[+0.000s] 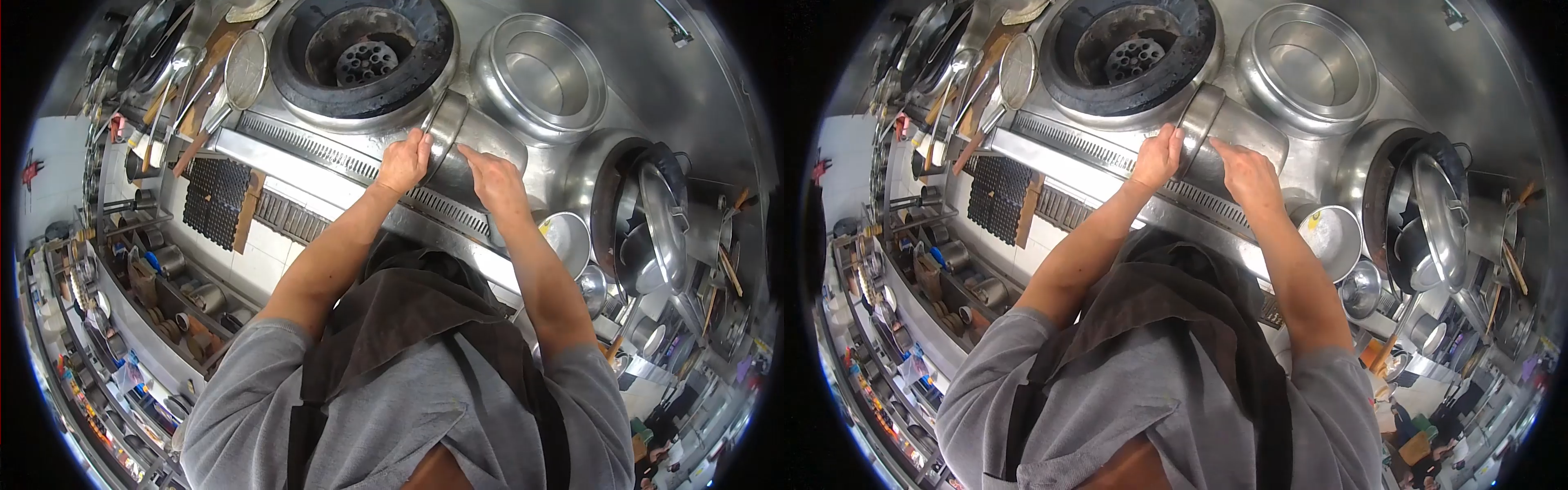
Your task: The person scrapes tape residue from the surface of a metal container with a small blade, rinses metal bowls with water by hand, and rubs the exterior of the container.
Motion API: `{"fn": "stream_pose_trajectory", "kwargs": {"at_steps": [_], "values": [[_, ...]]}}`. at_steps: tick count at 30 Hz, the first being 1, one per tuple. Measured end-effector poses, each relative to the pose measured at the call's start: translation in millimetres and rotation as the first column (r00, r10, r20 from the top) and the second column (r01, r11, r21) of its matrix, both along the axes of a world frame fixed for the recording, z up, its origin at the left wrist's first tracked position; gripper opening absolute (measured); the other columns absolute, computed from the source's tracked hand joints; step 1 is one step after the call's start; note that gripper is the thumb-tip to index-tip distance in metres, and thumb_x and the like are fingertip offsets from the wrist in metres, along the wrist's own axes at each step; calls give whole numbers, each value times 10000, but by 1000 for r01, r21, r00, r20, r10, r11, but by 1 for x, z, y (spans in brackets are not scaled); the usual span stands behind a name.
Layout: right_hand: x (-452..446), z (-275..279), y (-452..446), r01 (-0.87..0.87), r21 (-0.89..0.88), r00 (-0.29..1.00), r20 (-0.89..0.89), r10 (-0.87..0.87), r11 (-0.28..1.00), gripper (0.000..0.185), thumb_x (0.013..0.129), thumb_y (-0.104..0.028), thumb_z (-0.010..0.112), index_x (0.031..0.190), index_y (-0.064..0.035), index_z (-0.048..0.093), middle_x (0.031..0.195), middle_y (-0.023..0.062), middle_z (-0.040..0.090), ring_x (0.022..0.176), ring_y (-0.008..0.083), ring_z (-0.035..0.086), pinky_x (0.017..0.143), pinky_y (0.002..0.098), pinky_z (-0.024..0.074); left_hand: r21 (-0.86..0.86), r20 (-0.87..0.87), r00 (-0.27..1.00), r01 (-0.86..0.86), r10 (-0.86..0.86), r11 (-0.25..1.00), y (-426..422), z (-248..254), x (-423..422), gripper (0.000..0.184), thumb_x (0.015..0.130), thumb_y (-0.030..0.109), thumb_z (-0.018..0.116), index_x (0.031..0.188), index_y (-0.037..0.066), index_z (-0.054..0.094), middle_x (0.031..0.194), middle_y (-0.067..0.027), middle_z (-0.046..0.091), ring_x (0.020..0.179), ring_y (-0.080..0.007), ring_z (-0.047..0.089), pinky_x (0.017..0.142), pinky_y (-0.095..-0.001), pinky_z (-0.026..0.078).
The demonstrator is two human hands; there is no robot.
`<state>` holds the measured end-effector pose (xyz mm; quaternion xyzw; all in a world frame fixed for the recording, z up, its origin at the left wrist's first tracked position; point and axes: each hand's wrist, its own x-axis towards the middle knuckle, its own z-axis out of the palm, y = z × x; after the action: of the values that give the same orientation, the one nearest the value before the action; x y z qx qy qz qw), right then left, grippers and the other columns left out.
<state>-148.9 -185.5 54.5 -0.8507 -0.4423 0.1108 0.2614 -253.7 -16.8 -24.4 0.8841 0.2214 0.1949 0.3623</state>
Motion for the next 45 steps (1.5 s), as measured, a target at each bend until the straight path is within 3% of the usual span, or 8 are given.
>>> {"fn": "stream_pose_trajectory", "kwargs": {"at_steps": [8,17,20,28,31,35,41,45], "values": [[27,1,7,63,98,998,11,-64,993,303,920,-68,525,1157,-120,706,1000,176,705,889,370,675,808,464,537,9,-9,1000,15,-15,1000,4,2,8,256,1023,278,465,903,55,503,661,-253,617,657,-488,608,606,-588,474],[-9,-8,-10,-73,-68,997,8,73,995,412,832,-8,542,1196,-139,684,970,168,704,858,353,684,760,462,544,-9,-6,1000,5,-5,1000,6,3,20,273,1025,285,461,900,48,511,686,-280,611,680,-511,600,623,-610,465],[11,-11,-4,30,111,998,50,-35,993,390,844,-17,541,1186,-133,688,947,181,698,842,364,685,745,467,548,-7,18,1000,14,-14,1000,10,5,27,278,1022,292,465,903,47,518,702,-289,613,698,-527,593,638,-615,462],[0,-18,1,76,56,993,90,-81,995,436,834,-7,527,1221,-148,669,940,166,699,831,364,682,746,460,554,-64,-109,994,-14,7,998,19,15,62,335,1018,344,439,940,41,558,838,-309,648,848,-539,601,781,-631,456],[-8,-19,-7,-20,-99,998,50,25,995,351,925,-79,491,1213,-162,672,923,169,700,815,369,675,736,465,553,-55,-158,987,-28,19,998,19,21,75,355,1017,359,429,969,44,583,864,-302,661,873,-536,610,808,-614,477],[18,-17,-5,67,84,992,103,-75,994,334,926,-84,509,1212,-153,667,947,177,701,844,380,676,763,468,550,-49,-186,982,-47,37,998,21,28,81,391,1016,384,414,995,52,619,897,-308,665,892,-530,618,831,-604,486],[25,-13,7,85,8,992,92,-85,996,436,839,-5,516,1215,-160,671,956,172,703,837,366,680,766,464,552,-35,-194,980,-55,47,998,20,27,85,399,1014,389,415,1005,51,628,898,-304,667,888,-525,623,826,-604,488],[13,-18,-1,-3,-23,997,71,5,1000,345,925,-65,503,1213,-157,669,988,166,704,852,381,678,773,468,550,-27,-180,982,-56,50,998,21,25,85,394,1013,386,423,1014,49,628,883,-305,666,878,-525,626,824,-601,491]]}}
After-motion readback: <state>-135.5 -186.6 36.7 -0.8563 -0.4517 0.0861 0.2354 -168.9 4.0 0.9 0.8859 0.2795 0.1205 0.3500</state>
